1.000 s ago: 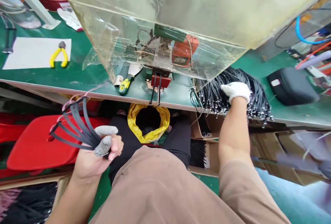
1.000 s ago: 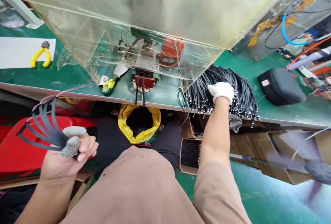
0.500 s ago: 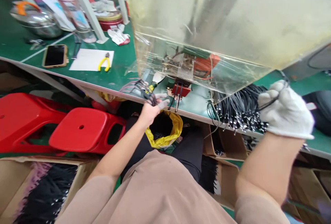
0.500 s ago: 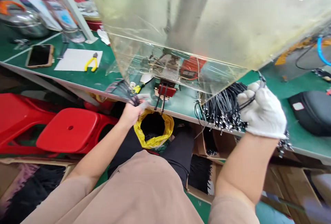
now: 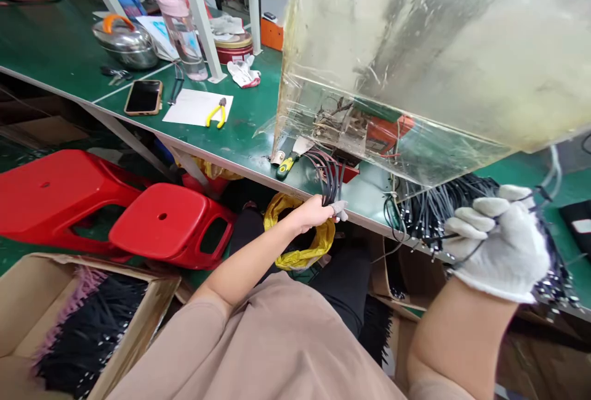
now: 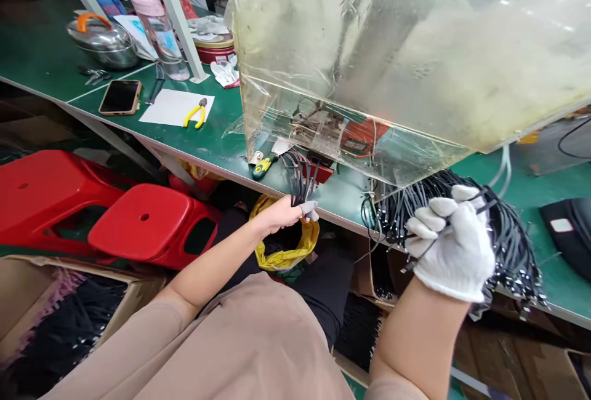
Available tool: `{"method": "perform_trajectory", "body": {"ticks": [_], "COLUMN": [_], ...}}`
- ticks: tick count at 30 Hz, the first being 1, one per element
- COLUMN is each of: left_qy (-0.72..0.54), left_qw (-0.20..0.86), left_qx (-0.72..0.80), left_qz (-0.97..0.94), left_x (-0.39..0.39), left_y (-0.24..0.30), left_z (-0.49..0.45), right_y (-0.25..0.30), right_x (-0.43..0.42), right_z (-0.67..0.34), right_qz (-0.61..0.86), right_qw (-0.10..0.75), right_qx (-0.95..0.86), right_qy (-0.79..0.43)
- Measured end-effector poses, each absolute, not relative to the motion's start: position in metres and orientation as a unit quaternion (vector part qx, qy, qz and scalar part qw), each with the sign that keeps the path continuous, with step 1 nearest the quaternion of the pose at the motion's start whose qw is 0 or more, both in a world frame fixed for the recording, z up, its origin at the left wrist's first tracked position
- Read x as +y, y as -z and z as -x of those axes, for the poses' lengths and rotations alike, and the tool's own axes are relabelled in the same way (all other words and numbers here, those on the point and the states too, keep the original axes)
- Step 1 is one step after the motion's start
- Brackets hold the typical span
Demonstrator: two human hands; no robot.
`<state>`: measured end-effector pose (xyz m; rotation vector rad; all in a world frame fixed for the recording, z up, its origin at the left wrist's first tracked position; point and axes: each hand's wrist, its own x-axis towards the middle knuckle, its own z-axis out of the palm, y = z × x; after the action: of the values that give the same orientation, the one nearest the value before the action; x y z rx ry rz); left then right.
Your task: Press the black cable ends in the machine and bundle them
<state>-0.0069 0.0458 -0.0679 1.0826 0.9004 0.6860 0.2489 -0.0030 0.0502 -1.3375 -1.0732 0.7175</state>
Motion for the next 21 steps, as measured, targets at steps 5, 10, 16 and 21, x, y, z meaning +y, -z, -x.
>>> {"method": "perform_trajectory", "body": {"ticks": [5, 10, 16, 21], "left_qy": [-0.357, -0.353, -0.408, -0.537], "left_qw": [0.669, 0.655, 0.678, 0.649], "left_qx": [0.404, 0.39, 0.356, 0.324], "left_qz": [-0.511, -0.542, -0.497, -0.43], "left_x": [0.033, 0.015, -0.017, -0.058], "left_y": [0.068, 0.052, 0.013, -0.014], "left_z": [0.01, 0.028, 0.07, 0.13], "right_y": [-0.042, -0.042, 0.0, 0.084], "right_x": [-0.018, -0.046, -0.041, -0.037], "right_z": [-0.236, -0.213, -0.167, -0.138], "right_qz": [0.513, 0.51, 0.458, 0.447], "right_qw": [0.669, 0.662, 0.53, 0.397], "right_qx": [-0.374, -0.385, -0.362, -0.231], "right_qy": [-0.386, -0.391, -0.614, -0.768]}}
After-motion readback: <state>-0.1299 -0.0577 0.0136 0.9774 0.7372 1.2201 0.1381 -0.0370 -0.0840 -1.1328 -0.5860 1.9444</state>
